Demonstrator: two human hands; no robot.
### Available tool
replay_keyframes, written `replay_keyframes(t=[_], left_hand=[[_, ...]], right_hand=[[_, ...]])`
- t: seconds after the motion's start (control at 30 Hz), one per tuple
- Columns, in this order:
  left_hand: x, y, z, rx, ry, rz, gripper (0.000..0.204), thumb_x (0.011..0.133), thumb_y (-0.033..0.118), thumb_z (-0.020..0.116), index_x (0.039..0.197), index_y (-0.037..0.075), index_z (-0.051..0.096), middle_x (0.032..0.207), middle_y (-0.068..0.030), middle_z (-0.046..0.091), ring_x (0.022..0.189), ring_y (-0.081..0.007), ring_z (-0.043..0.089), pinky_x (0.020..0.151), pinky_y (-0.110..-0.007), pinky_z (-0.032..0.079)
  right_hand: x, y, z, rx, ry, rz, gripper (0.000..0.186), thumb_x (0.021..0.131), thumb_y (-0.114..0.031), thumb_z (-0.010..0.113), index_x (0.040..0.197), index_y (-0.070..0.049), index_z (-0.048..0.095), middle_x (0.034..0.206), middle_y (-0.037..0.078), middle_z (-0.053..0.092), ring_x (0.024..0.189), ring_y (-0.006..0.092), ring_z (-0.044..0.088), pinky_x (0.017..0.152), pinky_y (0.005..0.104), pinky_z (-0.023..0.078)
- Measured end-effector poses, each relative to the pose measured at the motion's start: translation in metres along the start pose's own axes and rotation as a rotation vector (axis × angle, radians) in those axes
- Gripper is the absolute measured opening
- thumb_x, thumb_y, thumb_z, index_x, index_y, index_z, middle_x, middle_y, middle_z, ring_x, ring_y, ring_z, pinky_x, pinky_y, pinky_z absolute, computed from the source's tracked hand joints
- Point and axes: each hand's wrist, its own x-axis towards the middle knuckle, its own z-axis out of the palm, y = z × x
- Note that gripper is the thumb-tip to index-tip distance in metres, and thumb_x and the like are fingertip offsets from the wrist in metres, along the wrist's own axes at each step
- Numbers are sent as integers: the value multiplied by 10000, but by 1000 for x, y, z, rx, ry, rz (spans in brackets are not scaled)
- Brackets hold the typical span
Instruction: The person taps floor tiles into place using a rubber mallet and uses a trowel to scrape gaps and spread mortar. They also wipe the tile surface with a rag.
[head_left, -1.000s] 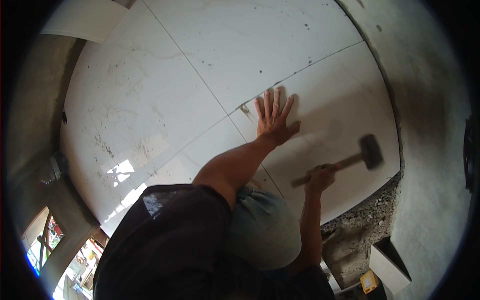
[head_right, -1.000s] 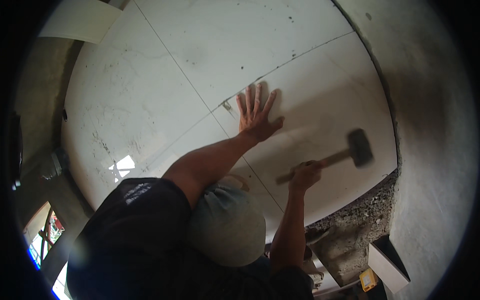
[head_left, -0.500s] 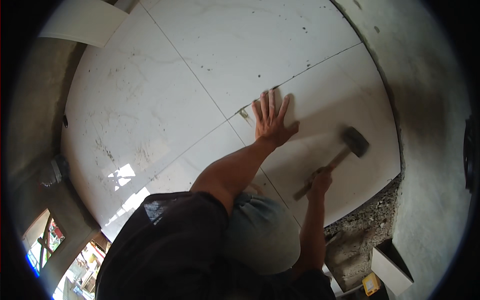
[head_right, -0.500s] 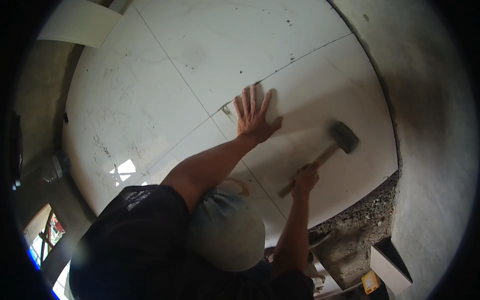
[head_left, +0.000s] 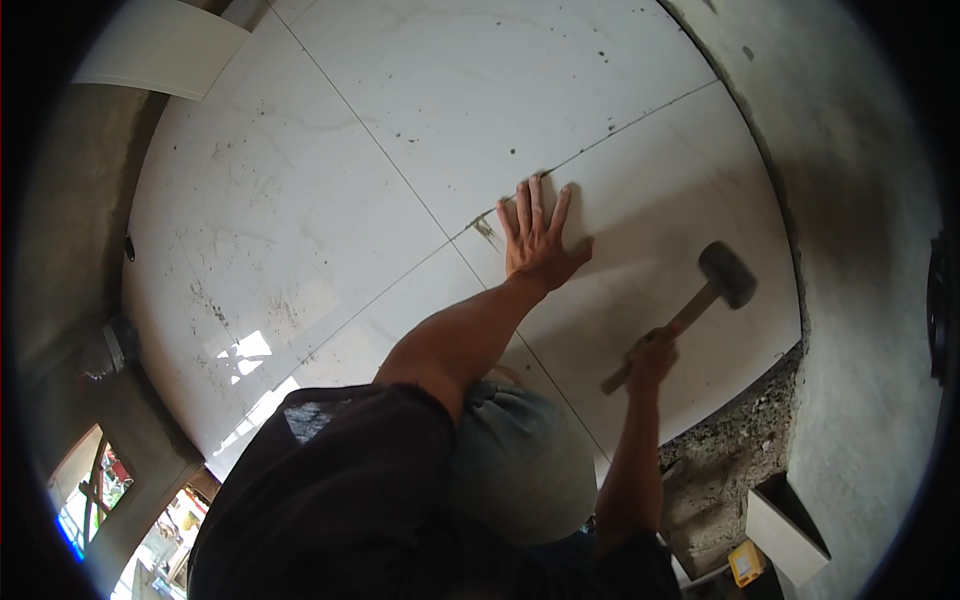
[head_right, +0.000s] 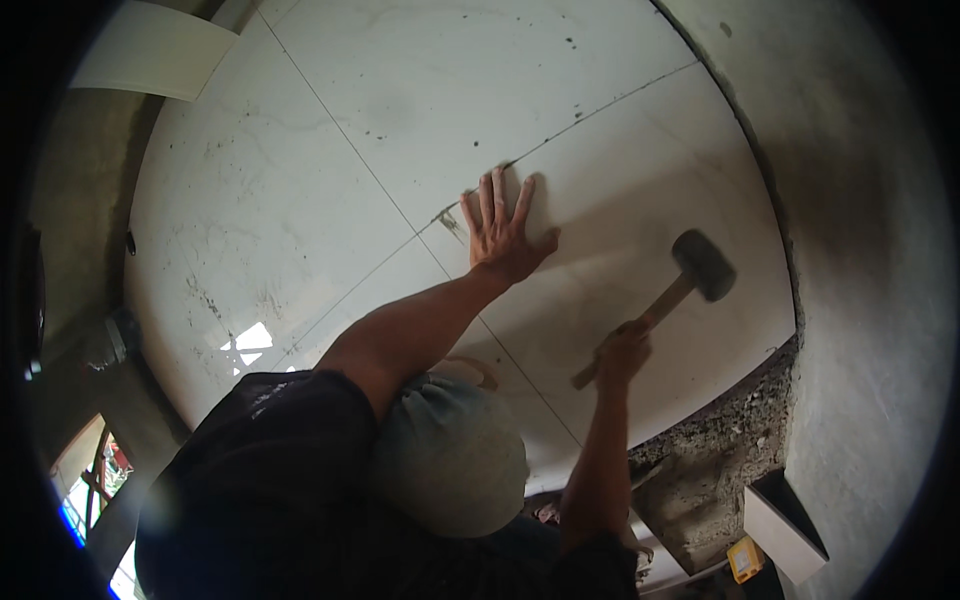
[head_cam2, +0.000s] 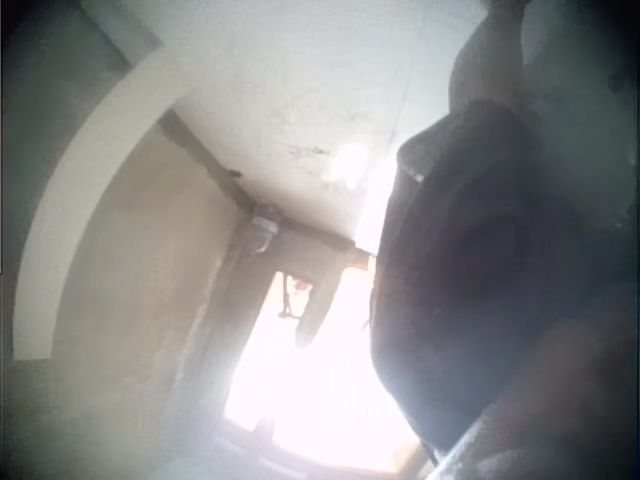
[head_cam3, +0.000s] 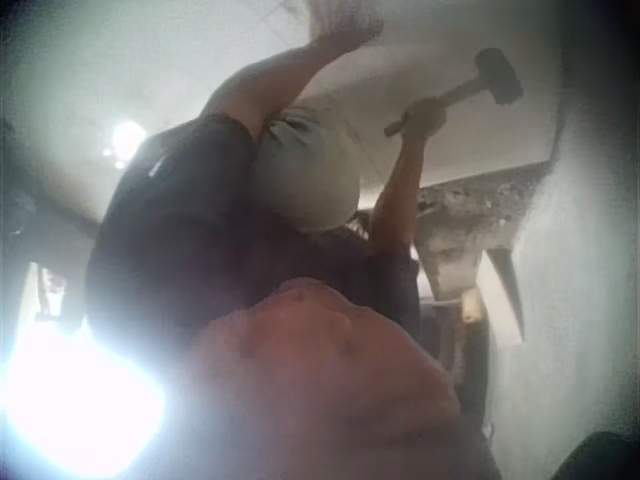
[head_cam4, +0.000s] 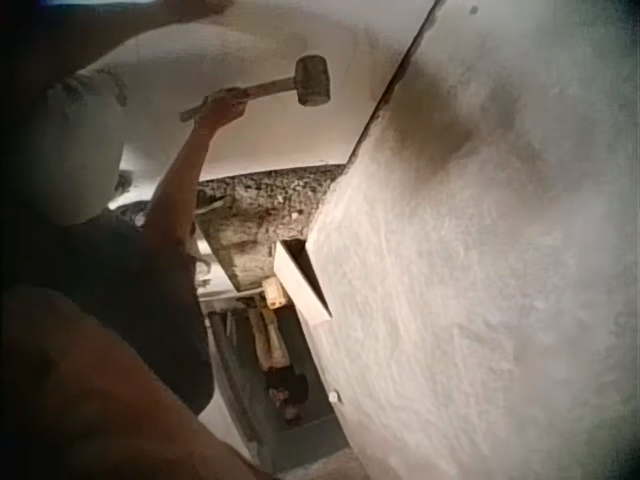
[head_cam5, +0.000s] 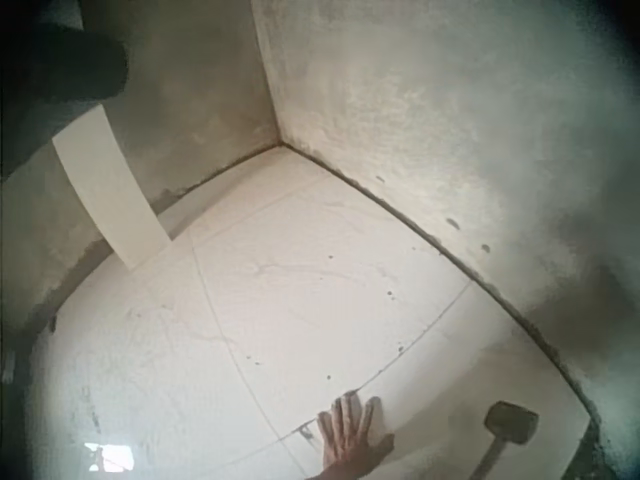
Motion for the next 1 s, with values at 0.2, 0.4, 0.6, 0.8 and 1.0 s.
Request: replay_keyframes(t=[0.2, 0.4, 0.6, 0.8, 1.0], left_hand=[[4, 0, 3, 4, 4, 23, 913, 803, 619, 561, 1518, 212, 166, 1570, -192, 9, 1456, -357, -22, 1123, -610, -26], [3, 3, 8, -1, 8, 12, 924, 795, 618, 568, 1520, 212, 165, 1572, -193, 29, 1460, -348, -31, 1121, -614, -41], [-4, 1, 6, 1, -34, -27, 922, 803, 625, 553, 1524, 214, 151, 1576, -181, 9, 1461, -343, -35, 1127, -602, -40], [-6, -12, 1, 12, -121, -77, 922, 806, 633, 544, 1526, 227, 134, 1579, -175, -15, 1463, -328, -51, 1129, -593, -55], [6, -10, 4, 56, -26, -11, 946, 787, 649, 560, 1525, 232, 140, 1579, -179, -8, 1464, -333, -44, 1131, -596, -46]], right_hand=[[-30, -16, 12, 634, 135, -83, 654, 952, -655, 266, 768, -55, 452, 599, 18, 426, 453, 128, 401, 413, 301, 407], [-30, 1, 17, 393, -3, -7, 656, 952, -650, 304, 714, -52, 429, 600, 12, 444, 438, 154, 407, 405, 289, 386], [-28, -8, -5, 499, -24, 84, 618, 977, -591, 327, 826, -16, 493, 654, 58, 501, 523, 204, 483, 487, 354, 450], [-50, -52, 9, 403, 2, 92, 627, 924, -694, 283, 771, -100, 413, 549, -24, 353, 410, 109, 353, 366, 272, 337], [-35, -49, -6, 419, -123, 89, 316, 998, -339, 452, 870, -52, 487, 680, 30, 472, 516, 124, 469, 409, 282, 450]])
